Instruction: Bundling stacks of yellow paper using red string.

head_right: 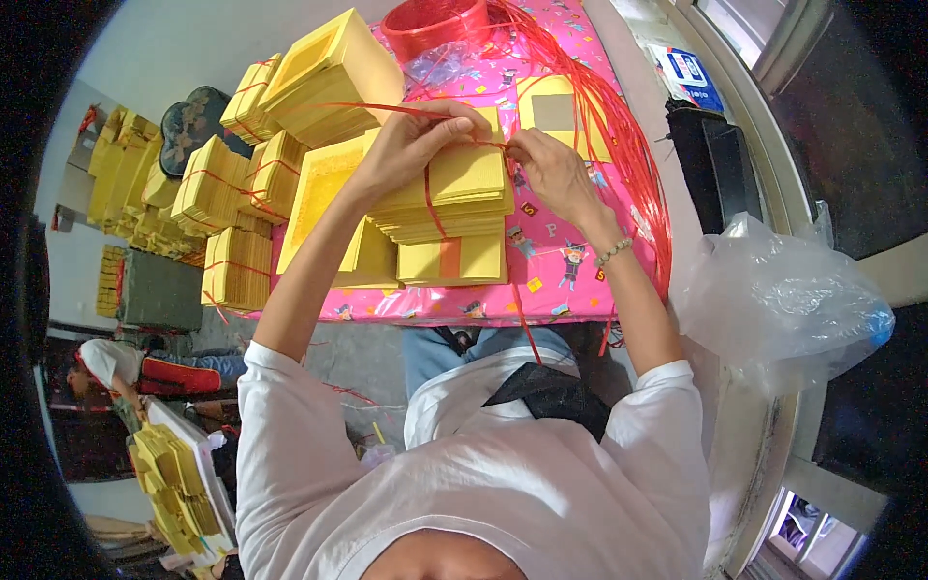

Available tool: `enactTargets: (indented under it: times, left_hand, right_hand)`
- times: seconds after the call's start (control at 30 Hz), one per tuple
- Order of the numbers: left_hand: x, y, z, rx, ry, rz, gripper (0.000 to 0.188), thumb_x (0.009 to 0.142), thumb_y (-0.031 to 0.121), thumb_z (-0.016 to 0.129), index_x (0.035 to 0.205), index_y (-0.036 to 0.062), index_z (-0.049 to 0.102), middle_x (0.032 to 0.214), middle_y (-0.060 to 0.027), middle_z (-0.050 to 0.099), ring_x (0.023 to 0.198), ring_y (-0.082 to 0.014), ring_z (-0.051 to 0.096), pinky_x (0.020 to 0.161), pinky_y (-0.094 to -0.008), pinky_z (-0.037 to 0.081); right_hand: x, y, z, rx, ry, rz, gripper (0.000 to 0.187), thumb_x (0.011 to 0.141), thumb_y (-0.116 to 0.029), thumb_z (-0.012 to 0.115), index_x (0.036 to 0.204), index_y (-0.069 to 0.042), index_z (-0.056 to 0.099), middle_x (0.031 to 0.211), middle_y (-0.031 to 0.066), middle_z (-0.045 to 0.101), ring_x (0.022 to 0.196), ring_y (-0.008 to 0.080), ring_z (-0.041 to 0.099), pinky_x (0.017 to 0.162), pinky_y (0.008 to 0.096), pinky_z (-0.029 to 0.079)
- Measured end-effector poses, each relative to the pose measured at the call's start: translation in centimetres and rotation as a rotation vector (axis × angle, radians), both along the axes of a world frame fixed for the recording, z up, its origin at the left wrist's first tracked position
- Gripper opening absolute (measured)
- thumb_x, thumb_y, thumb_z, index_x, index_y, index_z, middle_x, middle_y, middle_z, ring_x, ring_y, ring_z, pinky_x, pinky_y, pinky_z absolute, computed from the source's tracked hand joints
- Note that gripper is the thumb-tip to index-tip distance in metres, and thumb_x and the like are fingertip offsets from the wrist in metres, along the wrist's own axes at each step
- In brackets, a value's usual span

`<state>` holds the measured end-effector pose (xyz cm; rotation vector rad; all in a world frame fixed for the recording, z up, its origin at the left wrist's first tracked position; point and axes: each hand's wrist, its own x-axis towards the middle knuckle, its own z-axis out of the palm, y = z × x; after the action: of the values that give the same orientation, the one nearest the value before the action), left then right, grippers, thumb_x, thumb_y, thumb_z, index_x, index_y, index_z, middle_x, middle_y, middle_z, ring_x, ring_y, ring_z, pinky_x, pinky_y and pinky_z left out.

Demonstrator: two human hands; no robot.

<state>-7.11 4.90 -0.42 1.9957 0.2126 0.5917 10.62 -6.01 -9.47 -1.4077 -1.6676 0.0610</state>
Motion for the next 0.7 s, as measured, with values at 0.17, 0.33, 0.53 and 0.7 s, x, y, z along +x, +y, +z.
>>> enactTargets:
  times: [0.17, 0.33, 0.53, 0.7]
  left_hand:
    - [0.4, 0.8, 0.2, -0.075, 0.049, -0.045, 0.019, 0.096, 0.01, 0.05, 0.098, -0.0033, 0.063, 0.08, -0.0026, 0.063, 0.079, -0.0082, 0.059, 0.076, -0.0239, 0.048]
    - [-0.4, 1.0, -0.9, -0.114, 0.046, 0.012, 0.018, 0.095, 0.011, 0.051, 0.1, -0.0035, 0.06, 0.078, -0.0036, 0.063, 0.077, -0.0097, 0.061, 0.076, -0.024, 0.049]
    - [-0.2, 1.4, -1.0, -0.237, 0.046, 0.106, 0.012, 0.092, 0.008, 0.057, 0.093, -0.0037, 0.058, 0.078, -0.0087, 0.066, 0.076, -0.0119, 0.064, 0.072, -0.0243, 0.051]
    - [1.3, 2.3, 0.3, -0.143, 0.188, 0.045, 0.014, 0.087, 0.009, 0.063, 0.086, -0.0045, 0.061, 0.077, -0.0103, 0.067, 0.07, -0.0131, 0.065, 0.065, -0.0245, 0.052]
  right_hand:
    - [0.2, 0.1, -0.1, 0.011, -0.006, -0.064, 0.007, 0.089, -0.005, 0.05, 0.093, 0.001, 0.053, 0.078, 0.0147, 0.057, 0.075, 0.0289, 0.061, 0.065, 0.0365, 0.048]
    - [0.3, -0.1, -0.1, 0.039, -0.107, -0.104, 0.011, 0.089, -0.012, 0.05, 0.09, -0.003, 0.056, 0.08, 0.0128, 0.059, 0.076, 0.0315, 0.059, 0.064, 0.0416, 0.047]
    - [0.2, -0.3, 1.6, 0.184, -0.282, -0.197, 0.007, 0.086, -0.012, 0.056, 0.087, -0.005, 0.057, 0.079, 0.0106, 0.057, 0.074, 0.0291, 0.057, 0.064, 0.039, 0.047]
    - [0.1, 0.1, 4.5, 0.344, -0.492, -0.253, 0.007, 0.081, -0.01, 0.061, 0.086, -0.007, 0.058, 0.082, 0.0066, 0.058, 0.078, 0.0249, 0.058, 0.065, 0.0361, 0.048]
